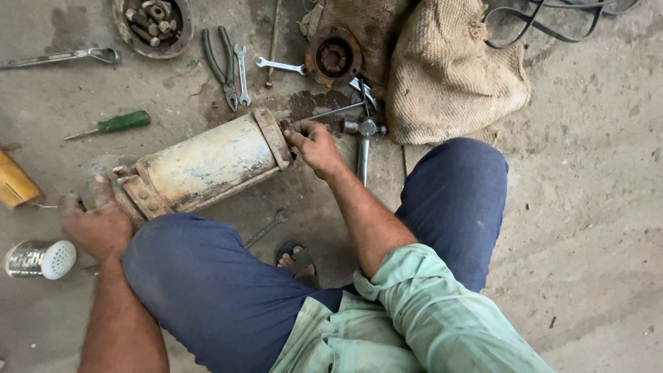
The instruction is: The person sits on the floor and uses a hammer and chisel to remove a metal ring from a cylindrical motor. They repeatedly strike the chisel to loosen the ring, then use pliers to pull it off.
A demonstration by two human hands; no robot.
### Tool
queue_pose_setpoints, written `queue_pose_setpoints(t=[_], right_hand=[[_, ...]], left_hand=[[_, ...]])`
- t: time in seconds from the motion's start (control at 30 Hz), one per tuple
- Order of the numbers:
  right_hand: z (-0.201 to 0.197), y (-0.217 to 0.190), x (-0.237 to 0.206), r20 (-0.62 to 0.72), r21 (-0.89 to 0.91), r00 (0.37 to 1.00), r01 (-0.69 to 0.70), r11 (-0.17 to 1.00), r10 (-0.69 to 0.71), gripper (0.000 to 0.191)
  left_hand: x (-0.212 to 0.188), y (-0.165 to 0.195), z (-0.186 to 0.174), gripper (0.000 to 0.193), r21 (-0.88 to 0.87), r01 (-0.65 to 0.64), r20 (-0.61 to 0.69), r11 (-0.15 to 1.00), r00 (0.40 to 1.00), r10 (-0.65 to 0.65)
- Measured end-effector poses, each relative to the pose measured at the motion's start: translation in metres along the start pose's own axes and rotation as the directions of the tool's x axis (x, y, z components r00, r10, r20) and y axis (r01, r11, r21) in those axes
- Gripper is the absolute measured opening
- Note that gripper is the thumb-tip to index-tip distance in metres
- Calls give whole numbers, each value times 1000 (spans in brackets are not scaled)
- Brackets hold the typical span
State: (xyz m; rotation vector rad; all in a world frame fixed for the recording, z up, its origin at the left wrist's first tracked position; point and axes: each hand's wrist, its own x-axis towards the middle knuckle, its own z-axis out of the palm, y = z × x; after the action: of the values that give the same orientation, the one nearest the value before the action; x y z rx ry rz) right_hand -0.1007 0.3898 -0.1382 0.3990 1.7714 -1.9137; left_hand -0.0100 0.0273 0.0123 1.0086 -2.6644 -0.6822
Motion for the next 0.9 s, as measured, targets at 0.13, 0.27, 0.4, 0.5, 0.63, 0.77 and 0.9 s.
queue_pose_setpoints(t=[0.13, 0.27, 0.4, 0.5, 0.63, 0.77, 0.9], right_hand=[[4, -12, 1, -20, 53, 999, -29, 998, 31, 17], [3, -24, 1, -1, -9, 999, -42, 999, 42, 15], [0, -21, 1, 36, -43, 998, 57, 997, -55, 12], [-11, -13, 13, -74, 17, 997, -11, 1000, 12, 13], [-37, -7, 40, -420, 75, 907, 23, 997, 10, 21], [-41, 4, 38, -418, -136, 829, 347, 928, -371, 59], [-24, 23, 19, -253, 171, 926, -241, 955, 279, 36]], left_hand=[[3, -4, 3, 42, 19, -163, -89, 986, 982, 164], [9, -18, 5, 42, 92, -46, -40, 995, 998, 50], [12, -35, 8, 42, 67, -162, -87, 984, 982, 168], [11, -43, 12, 43, 26, -167, -83, 986, 982, 168], [11, -47, 11, 41, 146, -254, -75, 956, 961, 267], [13, -44, 8, 41, 145, -229, -12, 962, 972, 233], [16, -41, 7, 39, 120, -223, 14, 968, 975, 223]])
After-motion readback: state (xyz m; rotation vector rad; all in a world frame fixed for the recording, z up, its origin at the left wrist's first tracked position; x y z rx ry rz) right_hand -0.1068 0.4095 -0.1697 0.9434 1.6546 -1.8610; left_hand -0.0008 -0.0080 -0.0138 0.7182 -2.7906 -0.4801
